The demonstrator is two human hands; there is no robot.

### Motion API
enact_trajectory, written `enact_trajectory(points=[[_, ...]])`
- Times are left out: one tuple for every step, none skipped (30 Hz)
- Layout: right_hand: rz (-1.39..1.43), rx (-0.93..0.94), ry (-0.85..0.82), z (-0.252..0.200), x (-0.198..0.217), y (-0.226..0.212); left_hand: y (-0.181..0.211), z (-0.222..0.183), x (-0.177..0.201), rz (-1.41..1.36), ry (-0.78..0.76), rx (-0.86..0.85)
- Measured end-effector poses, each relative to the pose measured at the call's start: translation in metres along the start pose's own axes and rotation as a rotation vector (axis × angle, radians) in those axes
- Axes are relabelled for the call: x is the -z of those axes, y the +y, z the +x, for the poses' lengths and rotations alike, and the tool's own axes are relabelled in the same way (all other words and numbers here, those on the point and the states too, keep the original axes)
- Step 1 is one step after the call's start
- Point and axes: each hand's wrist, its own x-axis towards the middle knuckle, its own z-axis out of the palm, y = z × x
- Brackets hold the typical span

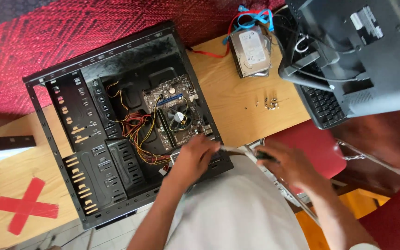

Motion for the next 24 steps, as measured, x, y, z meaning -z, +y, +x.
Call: enact_trajectory(points=[[0.015, -0.004, 0.000, 0.010, 0.005, 0.006, 0.001, 0.024, 0.006, 0.006, -0.013, 0.005], [0.013, 0.072, 0.084, 0.018, 0.010, 0.012, 0.001, 0.047, 0.011, 0.092, -0.112, -0.076], [0.010, 0.145, 0.169, 0.026, 0.014, 0.020, 0.002, 0.071, 0.014, 0.175, -0.212, -0.158], [0.018, 0.131, 0.169, 0.040, 0.016, 0.031, -0.006, 0.093, 0.012, 0.168, -0.226, -0.157], [0.002, 0.213, 0.245, 0.054, 0.018, 0.043, -0.015, 0.115, 0.009, 0.247, -0.349, -0.134], [-0.011, 0.291, 0.315, 0.065, 0.017, 0.054, -0.024, 0.135, 0.005, 0.324, -0.476, -0.104], [0.001, 0.272, 0.308, 0.070, 0.016, 0.061, -0.043, 0.144, -0.005, 0.314, -0.496, -0.097], [-0.042, 0.271, 0.321, 0.082, 0.016, 0.068, -0.064, 0.156, -0.012, 0.402, -0.586, -0.009], [-0.085, 0.270, 0.333, 0.095, 0.016, 0.074, -0.086, 0.168, -0.018, 0.491, -0.676, 0.079], [-0.067, 0.265, 0.327, 0.102, 0.008, 0.084, -0.091, 0.173, -0.024, 0.494, -0.692, 0.092], [-0.051, 0.256, 0.303, 0.111, 0.001, 0.093, -0.097, 0.178, -0.029, 0.571, -0.704, 0.153], [-0.039, 0.248, 0.288, 0.123, -0.005, 0.103, -0.106, 0.188, -0.034, 0.652, -0.713, 0.206], [-0.024, 0.244, 0.291, 0.129, -0.011, 0.108, -0.111, 0.185, -0.035, 0.661, -0.726, 0.209], [-0.029, 0.223, 0.260, 0.135, -0.019, 0.112, -0.117, 0.183, -0.035, 0.727, -0.804, 0.277], [-0.034, 0.201, 0.229, 0.141, -0.027, 0.116, -0.124, 0.180, -0.034, 0.794, -0.880, 0.347], [-0.009, 0.189, 0.219, 0.144, -0.036, 0.122, -0.131, 0.178, -0.037, 0.794, -0.908, 0.359], [-0.039, 0.197, 0.212, 0.147, -0.045, 0.127, -0.138, 0.176, -0.039, 0.841, -0.948, 0.396], [-0.069, 0.201, 0.216, 0.152, -0.055, 0.129, -0.146, 0.177, -0.037, 0.897, -0.989, 0.422], [-0.043, 0.185, 0.218, 0.156, -0.058, 0.128, -0.150, 0.179, -0.041, 0.905, -1.019, 0.422], [-0.064, 0.168, 0.168, 0.158, -0.062, 0.126, -0.153, 0.177, -0.044, 0.962, -1.060, 0.420], [-0.084, 0.152, 0.117, 0.160, -0.066, 0.123, -0.154, 0.175, -0.047, 1.018, -1.100, 0.416], [-0.064, 0.141, 0.116, 0.163, -0.072, 0.122, -0.168, 0.171, -0.050, 1.023, -1.123, 0.415], [-0.069, 0.151, 0.139, 0.166, -0.078, 0.120, -0.181, 0.168, -0.052, 1.070, -1.108, 0.467], [-0.083, 0.160, 0.163, 0.169, -0.080, 0.121, -0.194, 0.167, -0.058, 1.113, -1.085, 0.512]])
